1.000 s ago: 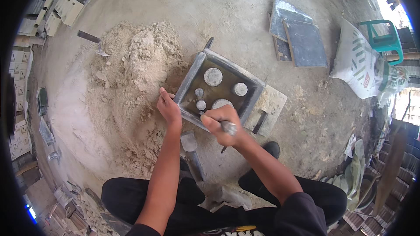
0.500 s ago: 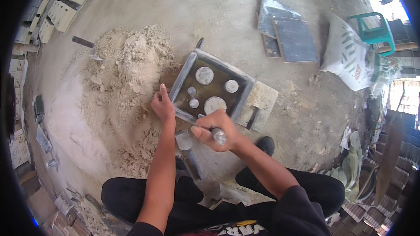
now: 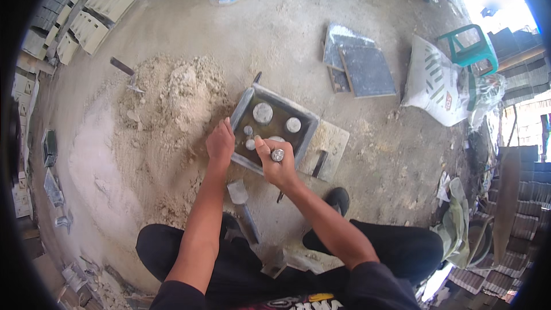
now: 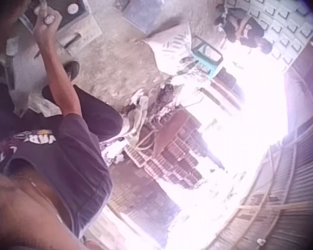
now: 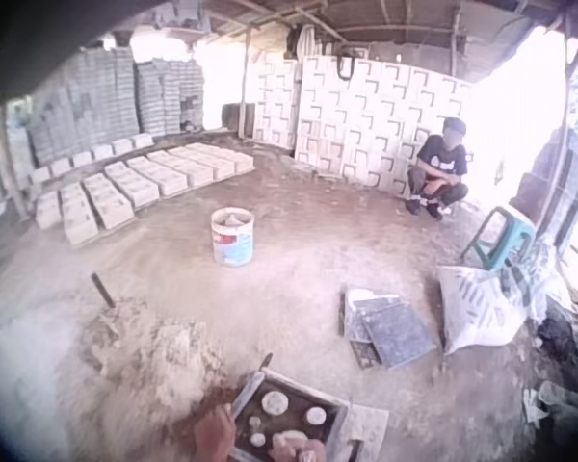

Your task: The person uses a small tool to press and compact wet cement or mortar into cylindrical molds within a square frame, occasionally adding more material from a nearby pile.

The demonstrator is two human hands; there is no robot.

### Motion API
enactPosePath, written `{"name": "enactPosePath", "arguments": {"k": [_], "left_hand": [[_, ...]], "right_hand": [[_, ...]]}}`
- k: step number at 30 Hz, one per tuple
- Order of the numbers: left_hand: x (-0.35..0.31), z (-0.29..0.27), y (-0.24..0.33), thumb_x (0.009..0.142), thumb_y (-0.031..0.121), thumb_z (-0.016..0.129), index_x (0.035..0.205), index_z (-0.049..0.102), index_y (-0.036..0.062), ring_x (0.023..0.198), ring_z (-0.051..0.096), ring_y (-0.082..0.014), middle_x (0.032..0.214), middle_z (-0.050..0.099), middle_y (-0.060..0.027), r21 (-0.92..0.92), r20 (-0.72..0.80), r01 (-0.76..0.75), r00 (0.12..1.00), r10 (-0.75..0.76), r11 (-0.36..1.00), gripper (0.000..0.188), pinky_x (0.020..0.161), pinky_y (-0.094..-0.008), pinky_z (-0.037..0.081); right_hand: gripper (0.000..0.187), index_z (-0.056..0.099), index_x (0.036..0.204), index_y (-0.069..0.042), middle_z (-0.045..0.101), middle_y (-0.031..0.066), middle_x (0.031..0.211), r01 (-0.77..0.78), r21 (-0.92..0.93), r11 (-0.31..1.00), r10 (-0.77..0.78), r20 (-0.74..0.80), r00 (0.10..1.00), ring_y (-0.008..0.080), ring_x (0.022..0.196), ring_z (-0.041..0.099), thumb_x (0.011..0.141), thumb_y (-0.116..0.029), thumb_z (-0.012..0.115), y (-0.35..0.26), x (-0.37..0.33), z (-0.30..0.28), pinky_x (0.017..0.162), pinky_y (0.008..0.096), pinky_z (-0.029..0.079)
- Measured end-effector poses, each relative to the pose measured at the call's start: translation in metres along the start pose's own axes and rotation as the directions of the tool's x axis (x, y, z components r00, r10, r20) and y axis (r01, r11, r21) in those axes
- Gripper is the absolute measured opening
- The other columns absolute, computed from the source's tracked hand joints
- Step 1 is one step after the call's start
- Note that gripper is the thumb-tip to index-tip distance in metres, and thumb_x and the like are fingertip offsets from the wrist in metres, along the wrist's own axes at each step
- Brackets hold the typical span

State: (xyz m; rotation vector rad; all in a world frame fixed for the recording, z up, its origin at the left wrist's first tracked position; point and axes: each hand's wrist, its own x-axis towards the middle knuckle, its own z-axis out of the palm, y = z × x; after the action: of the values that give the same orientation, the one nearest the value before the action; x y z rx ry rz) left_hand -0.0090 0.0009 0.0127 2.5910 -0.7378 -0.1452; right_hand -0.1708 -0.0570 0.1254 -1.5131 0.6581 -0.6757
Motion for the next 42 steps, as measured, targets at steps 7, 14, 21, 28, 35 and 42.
{"name": "enactPosePath", "arguments": {"k": [7, 14, 21, 28, 35, 42], "left_hand": [[0.003, -0.002, -0.002, 0.096, 0.035, 0.038, 0.079, 0.068, 0.001, 0.077, 0.067, -0.0409, 0.078, 0.068, -0.0212, -0.093, -0.017, 0.239, 0.97, -0.241, 0.967, 0.049, 0.072, -0.0504, 0.054], [0.004, -0.008, 0.004, 0.091, 0.036, 0.039, 0.089, 0.071, -0.0005, 0.085, 0.065, -0.0438, 0.088, 0.068, -0.0246, -0.105, 0.159, 0.422, 0.901, -0.404, 0.9, 0.049, 0.079, -0.0519, 0.051], [0.007, -0.002, 0.003, 0.091, 0.035, 0.038, 0.083, 0.071, -0.0006, 0.083, 0.065, -0.0442, 0.085, 0.068, -0.0259, -0.047, 0.087, 0.38, 0.923, -0.375, 0.924, 0.049, 0.079, -0.0514, 0.052], [0.003, 0.0, -0.004, 0.092, 0.034, 0.037, 0.08, 0.071, 0.0015, 0.08, 0.067, -0.0425, 0.082, 0.068, -0.0244, -0.047, 0.099, 0.339, 0.938, -0.333, 0.94, 0.049, 0.076, -0.0511, 0.054], [0.003, -0.003, 0.002, 0.093, 0.035, 0.04, 0.083, 0.07, 0.0, 0.081, 0.064, -0.044, 0.08, 0.067, -0.0243, -0.139, 0.072, 0.366, 0.931, -0.359, 0.92, 0.047, 0.077, -0.0517, 0.05], [0.002, 0.002, -0.004, 0.098, 0.036, 0.038, 0.077, 0.065, -0.0005, 0.075, 0.062, -0.0455, 0.074, 0.064, -0.0249, -0.319, -0.002, 0.208, 0.976, -0.22, 0.925, 0.05, 0.071, -0.0549, 0.047]], "right_hand": [[0.05, 0.041, 0.057, -0.007, 0.037, -0.0066, 0.053, 0.057, 0.161, 0.985, -0.01, -0.284, 0.959, 0.0039, 0.05, 0.029, 0.102, -0.025, 0.051, -0.049, 0.013, 0.018, 0.044, 0.0266, 0.021], [0.052, 0.04, 0.058, -0.005, 0.036, -0.0071, 0.055, 0.017, 0.081, 0.997, -0.001, -0.186, 0.983, 0.0032, 0.054, 0.029, 0.102, -0.031, 0.051, -0.048, 0.049, 0.017, 0.046, 0.0269, 0.022], [0.051, 0.041, 0.06, -0.003, 0.035, -0.0068, 0.057, 0.067, 0.009, 0.998, -0.065, -0.164, 0.984, 0.0045, 0.057, 0.029, 0.101, -0.032, 0.053, -0.036, 0.062, 0.027, 0.047, 0.0281, 0.023], [0.052, 0.043, 0.056, -0.003, 0.034, -0.0067, 0.053, 0.007, 0.12, 0.993, 0.007, -0.115, 0.993, 0.0047, 0.053, 0.028, 0.1, -0.027, 0.055, -0.006, 0.071, 0.02, 0.046, 0.0288, 0.022], [0.046, 0.045, 0.058, -0.002, 0.039, -0.0044, 0.054, 0.092, -0.019, 0.996, -0.091, 0.034, 0.995, 0.0046, 0.055, 0.032, 0.099, -0.021, 0.055, -0.007, 0.07, 0.022, 0.046, 0.0285, 0.024], [0.052, 0.041, 0.058, -0.003, 0.042, -0.002, 0.054, 0.232, 0.256, 0.939, -0.263, 0.095, 0.96, 0.0067, 0.049, 0.036, 0.097, -0.034, 0.056, -0.06, 0.065, -0.005, 0.045, 0.0269, 0.025]]}}
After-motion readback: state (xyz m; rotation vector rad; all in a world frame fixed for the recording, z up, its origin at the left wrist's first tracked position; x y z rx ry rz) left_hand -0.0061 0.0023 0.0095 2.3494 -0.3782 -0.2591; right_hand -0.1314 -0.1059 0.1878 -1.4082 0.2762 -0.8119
